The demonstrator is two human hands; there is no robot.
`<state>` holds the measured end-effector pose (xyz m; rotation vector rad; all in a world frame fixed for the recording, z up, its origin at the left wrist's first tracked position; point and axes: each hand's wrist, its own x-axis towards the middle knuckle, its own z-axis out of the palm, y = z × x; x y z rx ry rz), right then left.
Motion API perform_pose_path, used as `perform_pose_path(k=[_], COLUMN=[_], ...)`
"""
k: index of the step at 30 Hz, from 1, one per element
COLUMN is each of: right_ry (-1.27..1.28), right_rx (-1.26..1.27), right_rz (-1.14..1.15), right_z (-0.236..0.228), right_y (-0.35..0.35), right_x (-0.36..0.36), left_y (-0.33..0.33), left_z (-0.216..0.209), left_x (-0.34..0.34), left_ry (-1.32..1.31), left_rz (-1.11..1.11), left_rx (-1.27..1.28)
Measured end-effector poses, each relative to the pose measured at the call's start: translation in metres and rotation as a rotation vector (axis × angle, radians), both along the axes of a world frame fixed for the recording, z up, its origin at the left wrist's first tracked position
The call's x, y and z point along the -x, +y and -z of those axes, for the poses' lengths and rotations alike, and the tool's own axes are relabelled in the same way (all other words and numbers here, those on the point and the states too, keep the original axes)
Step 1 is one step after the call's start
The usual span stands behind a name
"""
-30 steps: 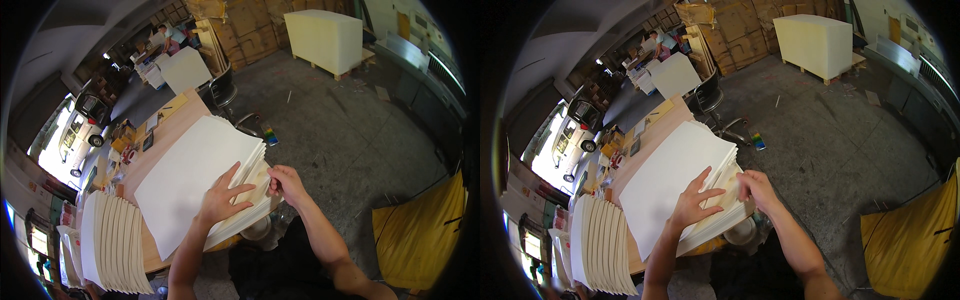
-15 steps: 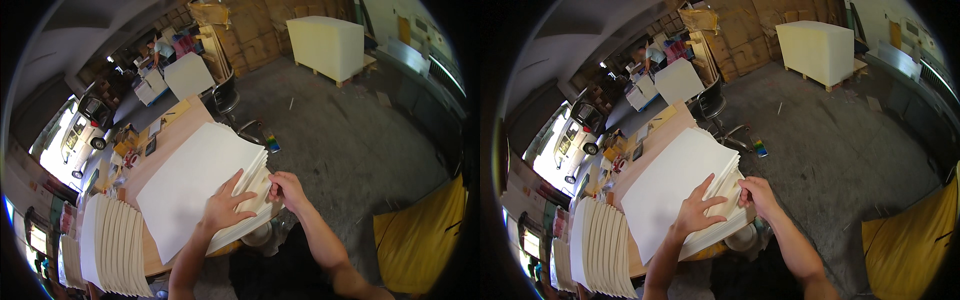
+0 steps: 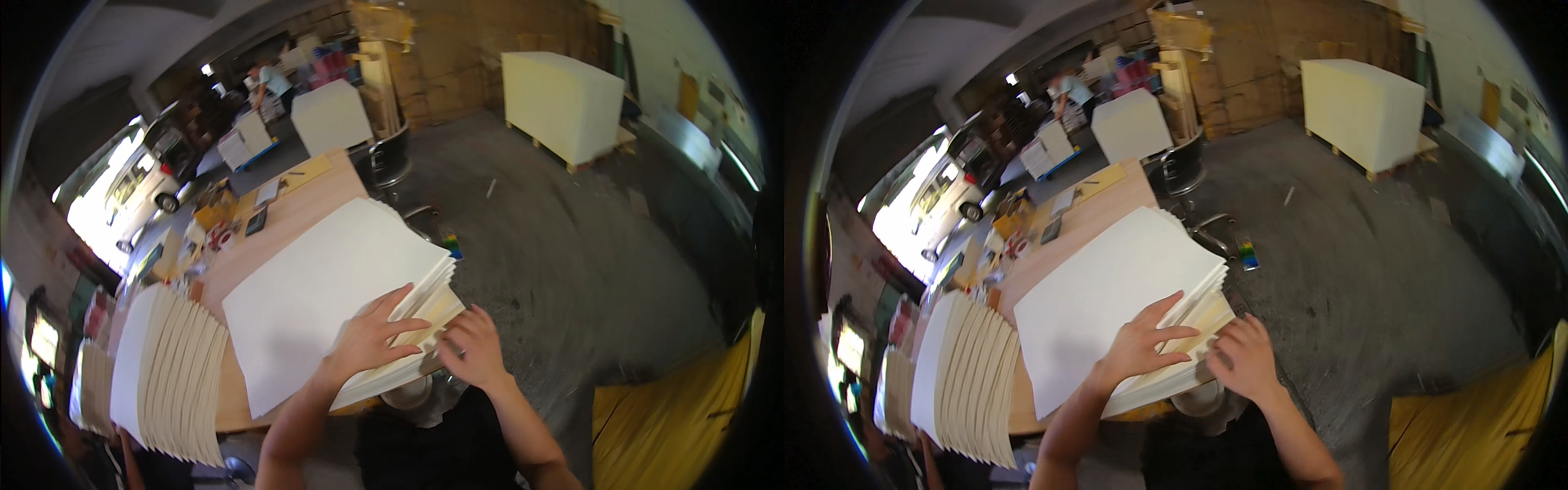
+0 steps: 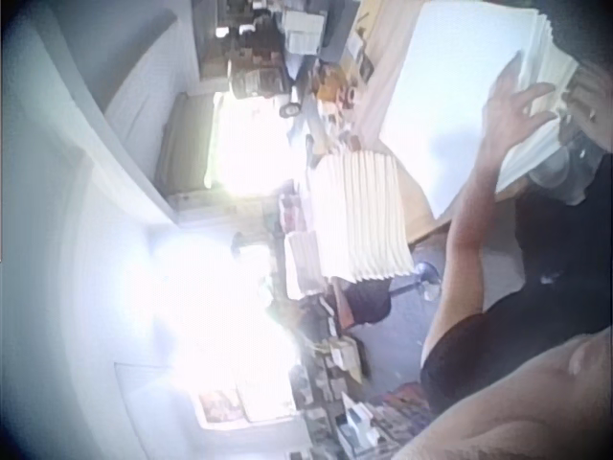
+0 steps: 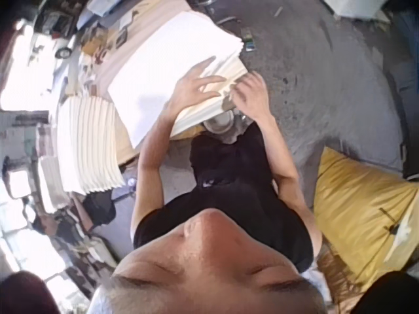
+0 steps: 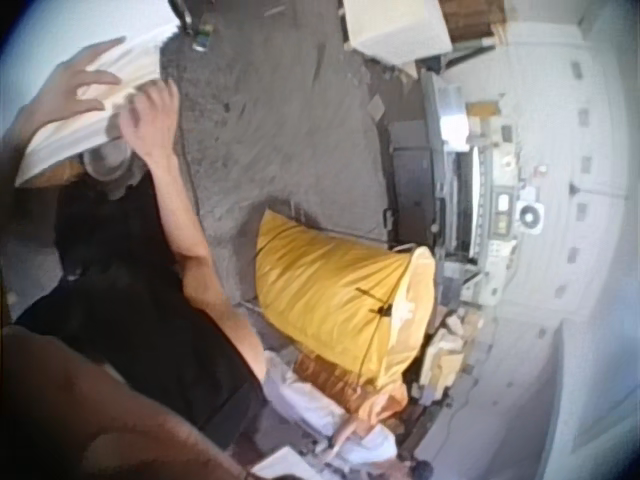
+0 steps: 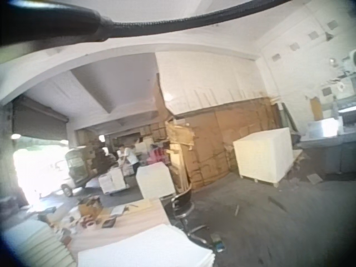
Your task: The person separates and moves large white paper sheets from a stack on a table by hand.
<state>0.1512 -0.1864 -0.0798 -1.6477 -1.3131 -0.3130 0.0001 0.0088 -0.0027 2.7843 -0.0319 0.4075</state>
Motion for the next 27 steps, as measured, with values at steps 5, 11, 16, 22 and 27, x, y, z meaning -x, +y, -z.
perform_pose_path(k=[5, 11, 16, 22, 27], right_ry=[-0.056, -0.016, 0.149, 0.982, 1.755], right_rx=[0.301, 0.394, 0.488, -0.139, -0.195], right_rz=[-0.170, -0.281, -0.298, -0.406, -0.613], right_z=[0.008, 0.000, -0.005, 0.014, -0.008], right_y=[0.002, 0.010, 0.008, 0.026, 0.067], right_x=[0.005, 0.003, 0.000, 0.024, 0.081], left_y=[-0.003, -0.025, -0.023, -0.024, -0.040], left_z=[0.019, 0.025, 0.026, 0.013, 0.047], left_x=[-0.010, 0.019, 0.041, 0.038, 0.039], left_ry=[-0.056, 0.055, 0.014, -0.247, -0.331], left_rz=[0.166, -0.114, -0.253, -0.301, -0.436], left_rx=[-0.340, -0.519, -0.384, -0.335, -0.237])
